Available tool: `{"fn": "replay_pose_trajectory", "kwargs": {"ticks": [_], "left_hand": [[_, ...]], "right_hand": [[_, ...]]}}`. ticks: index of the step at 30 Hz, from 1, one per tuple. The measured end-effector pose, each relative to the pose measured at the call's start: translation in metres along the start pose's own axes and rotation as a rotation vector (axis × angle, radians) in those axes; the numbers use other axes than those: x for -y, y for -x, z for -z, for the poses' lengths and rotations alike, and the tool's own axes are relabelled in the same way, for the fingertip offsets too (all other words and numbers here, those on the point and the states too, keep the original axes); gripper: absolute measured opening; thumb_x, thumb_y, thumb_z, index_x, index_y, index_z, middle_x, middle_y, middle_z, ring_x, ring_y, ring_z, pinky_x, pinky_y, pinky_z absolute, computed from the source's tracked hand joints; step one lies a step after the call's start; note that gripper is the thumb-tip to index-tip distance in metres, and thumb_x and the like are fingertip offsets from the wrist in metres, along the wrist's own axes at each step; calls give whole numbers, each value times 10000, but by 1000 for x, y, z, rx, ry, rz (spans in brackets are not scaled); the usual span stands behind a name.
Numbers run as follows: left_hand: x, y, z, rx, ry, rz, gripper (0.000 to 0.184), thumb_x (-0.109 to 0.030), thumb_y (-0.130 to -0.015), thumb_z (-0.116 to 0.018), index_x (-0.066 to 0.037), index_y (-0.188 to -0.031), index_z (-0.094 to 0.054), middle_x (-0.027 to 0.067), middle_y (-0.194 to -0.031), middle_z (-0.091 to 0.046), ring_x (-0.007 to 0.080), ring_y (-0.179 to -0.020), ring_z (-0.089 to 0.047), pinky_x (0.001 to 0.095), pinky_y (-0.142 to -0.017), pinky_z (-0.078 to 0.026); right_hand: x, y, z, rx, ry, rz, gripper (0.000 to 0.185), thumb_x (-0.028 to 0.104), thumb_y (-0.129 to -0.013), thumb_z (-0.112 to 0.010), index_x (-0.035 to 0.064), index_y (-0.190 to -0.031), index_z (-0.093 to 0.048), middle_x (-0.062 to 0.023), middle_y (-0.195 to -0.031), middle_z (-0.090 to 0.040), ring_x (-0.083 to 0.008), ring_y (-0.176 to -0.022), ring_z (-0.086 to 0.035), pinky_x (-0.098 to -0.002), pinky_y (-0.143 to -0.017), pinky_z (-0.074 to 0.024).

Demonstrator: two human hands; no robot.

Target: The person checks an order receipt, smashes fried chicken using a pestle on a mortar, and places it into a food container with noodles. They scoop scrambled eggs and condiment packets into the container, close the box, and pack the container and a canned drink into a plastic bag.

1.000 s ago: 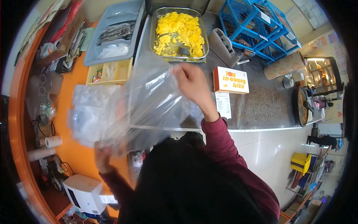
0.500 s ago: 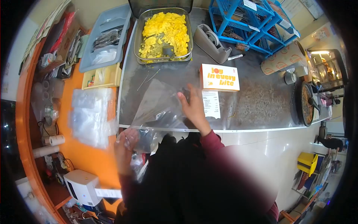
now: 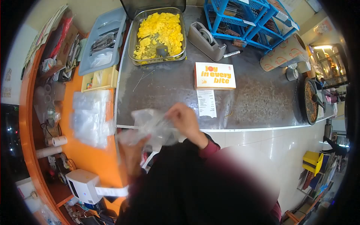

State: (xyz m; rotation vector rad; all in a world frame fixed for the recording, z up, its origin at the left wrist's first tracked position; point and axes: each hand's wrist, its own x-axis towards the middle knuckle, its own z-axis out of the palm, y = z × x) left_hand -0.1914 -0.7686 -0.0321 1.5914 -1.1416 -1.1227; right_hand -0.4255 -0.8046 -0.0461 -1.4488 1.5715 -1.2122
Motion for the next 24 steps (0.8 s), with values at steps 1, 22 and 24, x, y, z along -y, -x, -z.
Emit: {"fn": "replay_pose_trajectory", "kwargs": {"ticks": [1,22,24], "left_hand": [[9,-8,22,-104,-380,-74,216,-216,-882,-684,-19,-959,-643,127,-990,-668,262,-850,-637,404,-739,-514],[52,-46,-41,-208,333,163,213,-197,-1000,-463,-91,-1159,-557,26,-1120,-564,182,-978,-558,303,-803,-454],[65,-53,-12,-235,415,108,225,-207,-989,-475,-113,-1178,-553,24,-1121,-560,186,-999,-548,307,-833,-446]], "right_hand": [[-8,-4,14,-107,53,-12,80,38,-829,-706,9,-837,-632,-66,-722,-618,-113,-646,-584,-274,-575,-447],[-75,-25,-90,358,239,236,263,75,-787,-619,60,-1050,-617,-146,-926,-616,-368,-877,-597,-447,-784,-495],[-91,-41,-98,324,463,97,381,193,-793,-685,89,-1143,-579,-159,-1076,-598,-384,-973,-587,-535,-782,-471]]}}
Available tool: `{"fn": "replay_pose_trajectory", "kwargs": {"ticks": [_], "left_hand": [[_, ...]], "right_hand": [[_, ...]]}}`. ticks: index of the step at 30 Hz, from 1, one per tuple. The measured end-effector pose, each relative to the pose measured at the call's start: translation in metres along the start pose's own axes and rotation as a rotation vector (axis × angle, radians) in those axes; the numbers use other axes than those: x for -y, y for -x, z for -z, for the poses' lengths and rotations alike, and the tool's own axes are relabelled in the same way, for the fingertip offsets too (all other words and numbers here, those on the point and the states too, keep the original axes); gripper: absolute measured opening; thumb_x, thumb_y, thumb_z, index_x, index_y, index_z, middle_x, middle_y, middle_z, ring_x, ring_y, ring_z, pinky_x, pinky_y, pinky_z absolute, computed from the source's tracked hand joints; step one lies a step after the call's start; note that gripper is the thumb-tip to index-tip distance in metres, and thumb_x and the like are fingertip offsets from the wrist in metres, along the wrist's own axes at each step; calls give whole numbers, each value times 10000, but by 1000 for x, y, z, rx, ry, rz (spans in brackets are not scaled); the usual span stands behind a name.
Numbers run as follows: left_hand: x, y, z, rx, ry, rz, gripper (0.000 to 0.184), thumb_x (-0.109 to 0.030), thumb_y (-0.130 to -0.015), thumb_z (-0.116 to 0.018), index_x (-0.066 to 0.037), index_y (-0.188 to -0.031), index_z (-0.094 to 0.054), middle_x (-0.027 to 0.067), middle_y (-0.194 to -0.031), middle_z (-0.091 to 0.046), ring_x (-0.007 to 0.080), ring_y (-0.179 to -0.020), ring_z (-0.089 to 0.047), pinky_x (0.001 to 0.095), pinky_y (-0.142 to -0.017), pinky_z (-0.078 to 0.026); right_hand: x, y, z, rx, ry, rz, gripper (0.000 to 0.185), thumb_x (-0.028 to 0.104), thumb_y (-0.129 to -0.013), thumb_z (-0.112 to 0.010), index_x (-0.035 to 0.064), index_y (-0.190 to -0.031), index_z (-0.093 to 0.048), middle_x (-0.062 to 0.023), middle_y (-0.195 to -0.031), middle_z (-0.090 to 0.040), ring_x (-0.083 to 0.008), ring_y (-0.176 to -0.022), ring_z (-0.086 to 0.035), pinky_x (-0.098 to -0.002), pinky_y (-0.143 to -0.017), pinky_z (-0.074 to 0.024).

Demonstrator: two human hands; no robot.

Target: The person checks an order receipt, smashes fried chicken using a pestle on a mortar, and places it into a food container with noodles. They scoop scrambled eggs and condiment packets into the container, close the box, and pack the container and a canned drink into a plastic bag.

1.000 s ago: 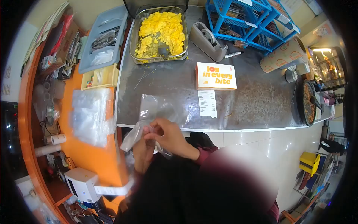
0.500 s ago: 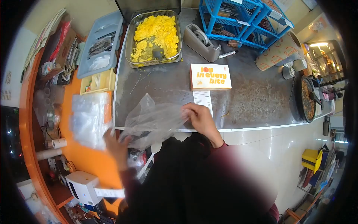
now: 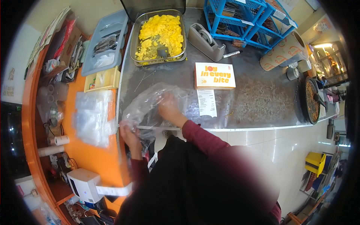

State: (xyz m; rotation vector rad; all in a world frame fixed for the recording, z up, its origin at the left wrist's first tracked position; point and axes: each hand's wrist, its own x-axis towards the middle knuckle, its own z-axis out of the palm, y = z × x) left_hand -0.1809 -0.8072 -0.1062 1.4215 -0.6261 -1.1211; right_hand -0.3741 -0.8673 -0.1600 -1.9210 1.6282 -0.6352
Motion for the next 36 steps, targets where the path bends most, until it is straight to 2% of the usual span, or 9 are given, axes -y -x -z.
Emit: {"fn": "replay_pose_trajectory", "kwargs": {"ticks": [5,7,11,13,20,24,28,30,36], "left_hand": [[-25,41,10,-269,-559,-792,217,-119,-939,-446,-13,-1098,-548,104,-1120,-561,229,-1040,-553,363,-813,-469],[-19,68,-16,415,-83,-1042,172,-51,-886,-467,33,-1020,-536,182,-1058,-559,319,-993,-555,410,-825,-451],[18,52,-88,468,-891,-1074,153,-7,-828,-528,25,-977,-537,256,-977,-548,440,-919,-555,487,-847,-461],[30,-12,-92,622,-769,-551,230,-64,-852,-526,-18,-1075,-557,256,-1152,-563,399,-1083,-543,512,-1011,-384],[-33,-55,-77,553,-1651,-1280,628,-303,-839,-623,-140,-1419,-446,151,-1487,-406,305,-1383,-366,534,-1118,-274],[-14,-33,-79,606,-1757,-1320,627,-325,-802,-674,-195,-1390,-499,157,-1424,-499,307,-1331,-452,507,-1084,-320],[-6,-30,-97,1071,-1485,-299,549,-220,-793,-693,-68,-1300,-547,206,-1369,-525,346,-1256,-508,415,-1023,-403],[20,-41,-86,1050,-1123,-403,576,-180,-779,-707,-15,-1301,-527,233,-1360,-517,370,-1231,-520,383,-987,-437],[51,-78,-86,1050,-1237,-368,956,-68,-652,-793,-38,-1474,-307,250,-1378,-497,397,-1248,-501,400,-991,-443]], "right_hand": [[44,-2,46,57,222,-287,836,455,-703,-799,218,-1417,-434,-193,-1456,-348,-530,-1271,-359,-810,-879,-284],[44,0,38,102,249,-296,885,468,-716,-787,254,-1466,-368,-194,-1500,-280,-556,-1303,-298,-836,-891,-235],[29,5,26,201,241,-277,937,483,-748,-753,270,-1522,-270,-184,-1545,-226,-593,-1338,-222,-841,-919,-203],[17,30,35,225,264,-260,916,450,-784,-724,270,-1534,-229,-188,-1555,-224,-605,-1344,-203,-845,-927,-183],[-6,89,93,186,662,-34,853,182,-839,-624,188,-1557,-163,-215,-1361,-511,-434,-1230,-484,-752,-881,-359],[-9,61,126,570,464,-96,816,172,-865,-587,106,-1550,-147,-245,-1241,-594,-400,-1093,-599,-511,-937,-477],[-12,54,127,509,227,-113,600,189,-842,-639,-12,-1365,-422,-239,-1204,-610,-387,-1085,-599,-422,-933,-485],[-33,46,87,192,230,-99,466,198,-762,-735,-47,-1135,-599,-228,-1198,-615,-381,-1046,-613,-463,-909,-489],[-65,29,71,379,527,55,866,233,-735,-780,-8,-1452,-359,-236,-1200,-607,-358,-1054,-627,-454,-871,-516]]}}
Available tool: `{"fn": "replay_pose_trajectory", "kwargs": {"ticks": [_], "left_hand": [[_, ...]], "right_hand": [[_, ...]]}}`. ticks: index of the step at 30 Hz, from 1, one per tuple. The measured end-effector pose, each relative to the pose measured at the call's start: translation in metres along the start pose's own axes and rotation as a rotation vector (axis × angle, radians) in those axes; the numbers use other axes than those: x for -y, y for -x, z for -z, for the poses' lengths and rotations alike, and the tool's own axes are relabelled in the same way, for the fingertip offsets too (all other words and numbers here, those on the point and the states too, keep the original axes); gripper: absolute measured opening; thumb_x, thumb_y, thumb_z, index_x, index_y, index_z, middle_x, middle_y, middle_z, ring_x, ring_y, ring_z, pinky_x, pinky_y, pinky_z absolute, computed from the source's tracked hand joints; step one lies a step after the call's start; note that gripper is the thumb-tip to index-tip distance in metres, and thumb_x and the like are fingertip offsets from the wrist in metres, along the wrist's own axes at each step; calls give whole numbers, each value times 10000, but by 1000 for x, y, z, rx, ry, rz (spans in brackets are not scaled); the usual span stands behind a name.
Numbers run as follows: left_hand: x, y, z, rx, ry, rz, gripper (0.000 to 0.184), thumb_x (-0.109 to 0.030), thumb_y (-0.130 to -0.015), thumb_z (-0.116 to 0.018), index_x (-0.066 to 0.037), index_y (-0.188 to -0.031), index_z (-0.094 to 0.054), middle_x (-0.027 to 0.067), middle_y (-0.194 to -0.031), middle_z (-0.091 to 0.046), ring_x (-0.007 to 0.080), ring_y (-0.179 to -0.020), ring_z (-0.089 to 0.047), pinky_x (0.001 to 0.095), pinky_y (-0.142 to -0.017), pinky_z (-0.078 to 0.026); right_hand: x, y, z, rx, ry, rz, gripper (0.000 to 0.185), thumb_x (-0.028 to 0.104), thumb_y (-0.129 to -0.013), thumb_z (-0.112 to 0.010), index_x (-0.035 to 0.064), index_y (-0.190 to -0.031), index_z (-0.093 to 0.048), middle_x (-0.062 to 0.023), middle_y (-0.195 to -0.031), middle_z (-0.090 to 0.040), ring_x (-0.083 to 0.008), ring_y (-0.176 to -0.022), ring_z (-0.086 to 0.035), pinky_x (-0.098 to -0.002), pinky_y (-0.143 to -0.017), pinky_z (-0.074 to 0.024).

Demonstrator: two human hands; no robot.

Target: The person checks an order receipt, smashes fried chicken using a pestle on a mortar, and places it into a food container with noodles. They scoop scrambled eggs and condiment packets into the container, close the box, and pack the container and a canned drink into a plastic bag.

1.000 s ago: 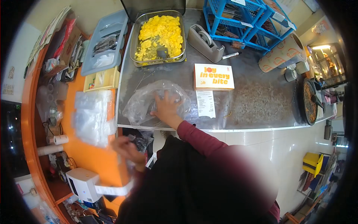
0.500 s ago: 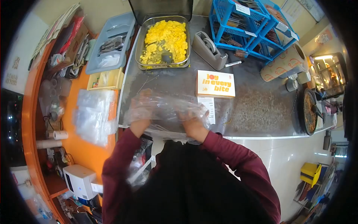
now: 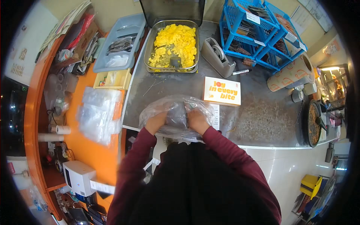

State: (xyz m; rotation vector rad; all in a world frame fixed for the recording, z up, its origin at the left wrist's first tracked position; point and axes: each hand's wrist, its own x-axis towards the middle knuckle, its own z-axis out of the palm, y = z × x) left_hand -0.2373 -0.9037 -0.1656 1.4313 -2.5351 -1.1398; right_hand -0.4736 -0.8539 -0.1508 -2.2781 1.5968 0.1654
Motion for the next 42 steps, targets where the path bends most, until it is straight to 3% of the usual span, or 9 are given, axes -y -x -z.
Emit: {"fn": "replay_pose_trajectory", "kwargs": {"ticks": [5,9,11,16,19,25,30,34,42], "left_hand": [[-27,-19,13,37,-281,164,1176,-43,-491,-869,-73,-1497,-260,221,-1397,-496,389,-1260,-502,416,-1021,-430],[-56,-21,37,64,-276,190,939,-140,-639,-802,-159,-1462,-351,241,-1321,-550,429,-1218,-529,459,-949,-488],[-76,-15,39,39,-345,242,714,-138,-705,-750,-116,-1362,-471,243,-1258,-588,448,-1201,-535,483,-935,-497],[-76,3,0,-383,-572,-80,218,-65,-775,-596,15,-970,-649,219,-1001,-645,388,-1069,-603,460,-881,-516],[-154,27,0,-91,-154,171,269,-142,-801,-609,-20,-1033,-670,229,-1077,-612,388,-1085,-569,462,-919,-471],[-232,59,-45,-540,115,-270,210,-227,-858,-590,-45,-960,-569,166,-972,-556,341,-912,-555,448,-767,-452],[-255,81,-47,-665,147,-97,344,-229,-861,-646,-21,-1124,-568,195,-1234,-516,356,-1134,-511,451,-877,-455],[-251,117,-46,-884,155,73,413,-185,-844,-682,-19,-1199,-553,210,-1333,-484,378,-1226,-473,451,-955,-445],[-241,235,-39,-1064,395,308,187,-156,-921,-622,-13,-1042,-630,152,-1102,-601,346,-1048,-580,397,-907,-480]], "right_hand": [[25,28,60,91,-66,-86,876,186,-767,-774,83,-1501,-308,-215,-1135,-645,-316,-1057,-649,-427,-887,-525],[-9,72,143,-29,-942,521,529,87,-828,-700,42,-1333,-549,-161,-994,-702,-226,-937,-692,-368,-839,-546],[-57,84,195,-165,-1086,297,283,37,-857,-638,4,-1138,-659,-113,-927,-718,-171,-889,-690,-318,-791,-545],[-249,24,159,-518,-119,-309,343,-17,-837,-526,18,-1159,-640,-234,-1212,-622,-411,-1170,-564,-486,-970,-466],[-328,8,93,-575,97,-101,415,8,-875,-470,48,-1269,-596,-238,-1400,-483,-386,-1357,-393,-463,-1136,-307],[-334,7,95,-343,161,-138,510,-17,-889,-430,22,-1394,-491,-207,-1482,-404,-357,-1383,-356,-418,-1138,-307],[-387,-11,90,-843,191,213,491,-5,-868,-489,-19,-1359,-506,-235,-1419,-466,-359,-1336,-427,-408,-1108,-346],[-201,41,197,-957,-690,-185,326,8,-947,-473,-30,-1255,-576,-206,-1272,-584,-286,-863,-668,-378,-831,-528],[57,100,160,-119,-933,843,168,-11,-938,-477,-21,-1061,-591,-78,-959,-565,-153,-777,-567,-266,-717,-462]]}}
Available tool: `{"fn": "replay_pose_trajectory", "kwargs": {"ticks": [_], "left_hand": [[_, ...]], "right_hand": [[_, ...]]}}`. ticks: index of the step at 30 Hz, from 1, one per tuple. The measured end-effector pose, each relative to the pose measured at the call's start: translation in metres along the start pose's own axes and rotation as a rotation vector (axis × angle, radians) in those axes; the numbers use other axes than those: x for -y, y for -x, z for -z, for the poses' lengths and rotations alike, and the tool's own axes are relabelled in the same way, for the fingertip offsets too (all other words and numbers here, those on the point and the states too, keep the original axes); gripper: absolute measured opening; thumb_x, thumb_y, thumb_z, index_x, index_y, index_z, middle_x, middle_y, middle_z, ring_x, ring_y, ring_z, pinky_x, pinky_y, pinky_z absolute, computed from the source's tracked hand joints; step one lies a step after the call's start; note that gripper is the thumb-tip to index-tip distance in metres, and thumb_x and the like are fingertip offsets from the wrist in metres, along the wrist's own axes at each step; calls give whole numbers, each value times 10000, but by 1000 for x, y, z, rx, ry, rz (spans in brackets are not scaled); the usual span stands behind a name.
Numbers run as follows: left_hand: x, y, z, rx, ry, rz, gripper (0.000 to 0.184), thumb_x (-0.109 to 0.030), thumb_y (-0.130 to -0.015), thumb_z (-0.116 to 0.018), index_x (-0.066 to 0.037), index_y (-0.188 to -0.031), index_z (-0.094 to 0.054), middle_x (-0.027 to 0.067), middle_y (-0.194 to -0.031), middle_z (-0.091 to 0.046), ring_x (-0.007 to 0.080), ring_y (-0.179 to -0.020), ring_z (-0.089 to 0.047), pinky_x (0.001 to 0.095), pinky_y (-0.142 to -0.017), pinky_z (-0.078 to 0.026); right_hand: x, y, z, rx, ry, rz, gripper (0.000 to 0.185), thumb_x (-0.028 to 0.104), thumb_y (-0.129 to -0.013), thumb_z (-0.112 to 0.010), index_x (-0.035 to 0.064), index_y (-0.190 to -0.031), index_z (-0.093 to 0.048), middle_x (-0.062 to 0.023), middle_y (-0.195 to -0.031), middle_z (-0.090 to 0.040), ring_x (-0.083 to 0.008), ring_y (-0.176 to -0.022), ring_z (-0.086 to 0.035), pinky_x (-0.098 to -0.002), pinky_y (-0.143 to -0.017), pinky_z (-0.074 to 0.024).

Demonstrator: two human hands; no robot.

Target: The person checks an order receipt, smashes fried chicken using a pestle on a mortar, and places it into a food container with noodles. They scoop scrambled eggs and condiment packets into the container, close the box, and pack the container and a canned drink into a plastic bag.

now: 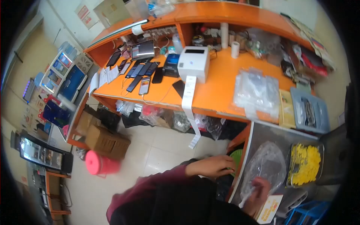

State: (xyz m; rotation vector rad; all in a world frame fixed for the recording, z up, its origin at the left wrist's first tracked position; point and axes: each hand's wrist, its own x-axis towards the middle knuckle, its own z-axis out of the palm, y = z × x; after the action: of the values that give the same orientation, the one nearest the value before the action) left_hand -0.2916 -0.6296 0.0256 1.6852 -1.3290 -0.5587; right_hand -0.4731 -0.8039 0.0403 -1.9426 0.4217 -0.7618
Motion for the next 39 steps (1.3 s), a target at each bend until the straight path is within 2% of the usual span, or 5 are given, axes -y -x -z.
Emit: {"fn": "replay_pose_trajectory", "kwargs": {"ticks": [13,18,20,30,39], "left_hand": [[316,371,420,-1474,-692,679,180,-163,-883,-632,11,-914,-664,138,-752,-661,251,-704,-644,350,-655,-503],[438,471,516,-1306,-1247,881,171,-157,-845,-634,12,-853,-666,222,-806,-662,398,-790,-650,465,-731,-515],[484,493,540,-707,-1380,1042,256,-260,-817,-636,-22,-763,-713,185,-749,-674,365,-690,-652,462,-716,-521],[388,359,532,-1654,-827,532,328,-292,-965,-517,-4,-945,-674,171,-964,-670,291,-920,-642,406,-832,-502],[92,50,85,122,82,-753,151,-120,-886,-641,-12,-991,-629,132,-917,-614,314,-929,-594,441,-844,-477]], "right_hand": [[108,-23,-332,607,-47,-101,170,-31,-919,-558,8,-1062,-642,-117,-883,-632,-193,-774,-649,-298,-702,-529],[152,-14,-427,751,-26,-93,192,5,-903,-602,33,-1087,-653,-129,-905,-637,-256,-784,-662,-328,-692,-530],[162,-11,-445,767,3,-73,191,28,-896,-604,39,-1084,-636,-151,-905,-622,-315,-814,-636,-375,-712,-521],[145,16,-441,370,48,-182,296,101,-918,-612,36,-1203,-567,-133,-980,-557,-295,-890,-592,-381,-800,-503],[94,62,-263,-543,53,-215,337,149,-937,-635,23,-1241,-560,-99,-930,-630,-178,-742,-585,-310,-705,-486]]}}
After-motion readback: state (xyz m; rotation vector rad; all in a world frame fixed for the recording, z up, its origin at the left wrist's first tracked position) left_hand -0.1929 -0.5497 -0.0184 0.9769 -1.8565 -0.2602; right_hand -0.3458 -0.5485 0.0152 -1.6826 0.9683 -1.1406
